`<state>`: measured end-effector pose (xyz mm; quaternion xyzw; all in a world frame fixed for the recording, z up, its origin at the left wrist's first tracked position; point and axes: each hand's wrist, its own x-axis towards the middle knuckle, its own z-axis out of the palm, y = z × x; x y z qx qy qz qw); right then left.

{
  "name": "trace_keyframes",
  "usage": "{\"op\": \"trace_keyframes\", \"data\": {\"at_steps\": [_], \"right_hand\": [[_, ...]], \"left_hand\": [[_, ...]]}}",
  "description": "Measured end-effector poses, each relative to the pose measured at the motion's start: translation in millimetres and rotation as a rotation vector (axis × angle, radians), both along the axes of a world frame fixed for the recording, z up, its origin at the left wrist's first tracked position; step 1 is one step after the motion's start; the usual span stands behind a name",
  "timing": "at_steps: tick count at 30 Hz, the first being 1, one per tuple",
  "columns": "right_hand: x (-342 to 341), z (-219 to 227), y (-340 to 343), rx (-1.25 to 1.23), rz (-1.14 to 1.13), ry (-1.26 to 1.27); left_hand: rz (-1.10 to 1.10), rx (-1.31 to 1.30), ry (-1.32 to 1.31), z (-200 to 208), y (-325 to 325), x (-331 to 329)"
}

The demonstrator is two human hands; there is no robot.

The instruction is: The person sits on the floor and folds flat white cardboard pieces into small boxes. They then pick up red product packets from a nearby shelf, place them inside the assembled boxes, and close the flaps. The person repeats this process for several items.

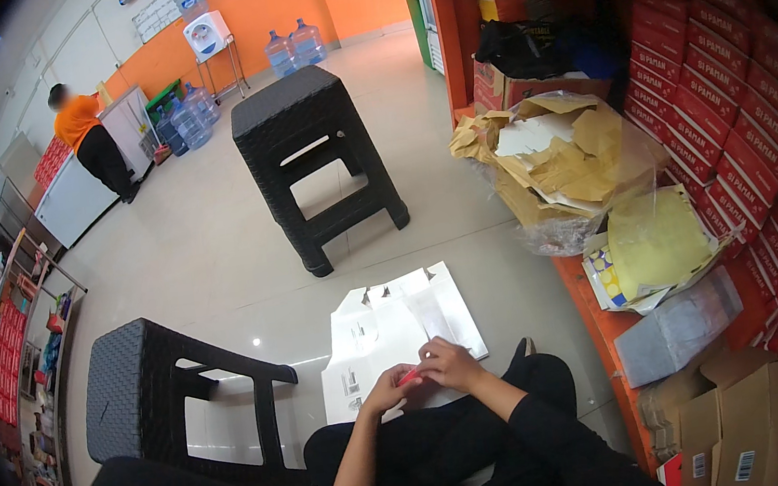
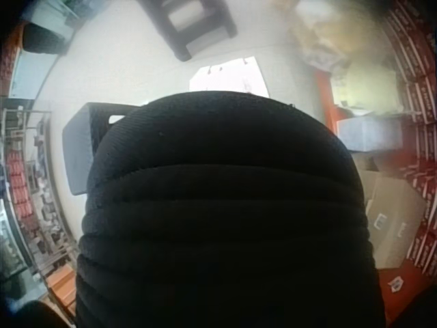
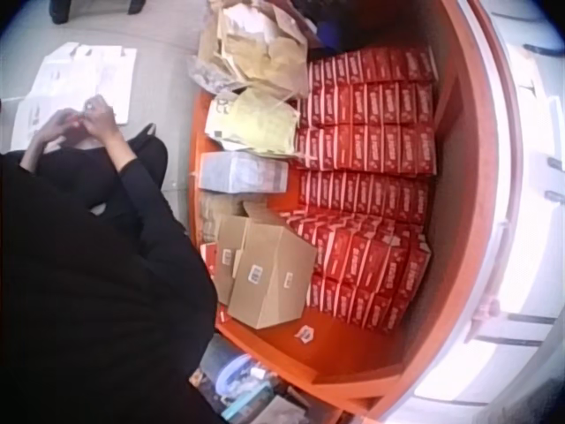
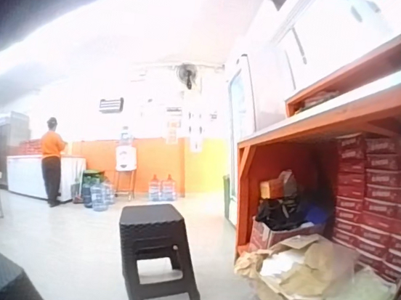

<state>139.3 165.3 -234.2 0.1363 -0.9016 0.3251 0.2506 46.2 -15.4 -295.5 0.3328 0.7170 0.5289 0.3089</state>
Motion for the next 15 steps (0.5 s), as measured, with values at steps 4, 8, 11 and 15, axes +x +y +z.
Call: {"op": "trace_keyframes", "data": {"at_steps": [4, 8, 11, 15], "right_hand": [[-2, -4, -2, -0.085, -0.003, -0.158], [-46, -21, 15, -0.24, -0.665, -0.079], [-65, -66, 62, -0.843, -0.772, -0.933], [-52, -121, 103, -0.532, -0.827, -0.796]], "left_hand": [[-0.038, -0.216, 0.061, 10, -2, 5], [-0.221, -0.206, 0.303, 31, 4, 32], [-0.302, -0.258, 0.356, 24, 7, 62], [-0.433, -0.452, 0.068, 46, 19, 41]]}}
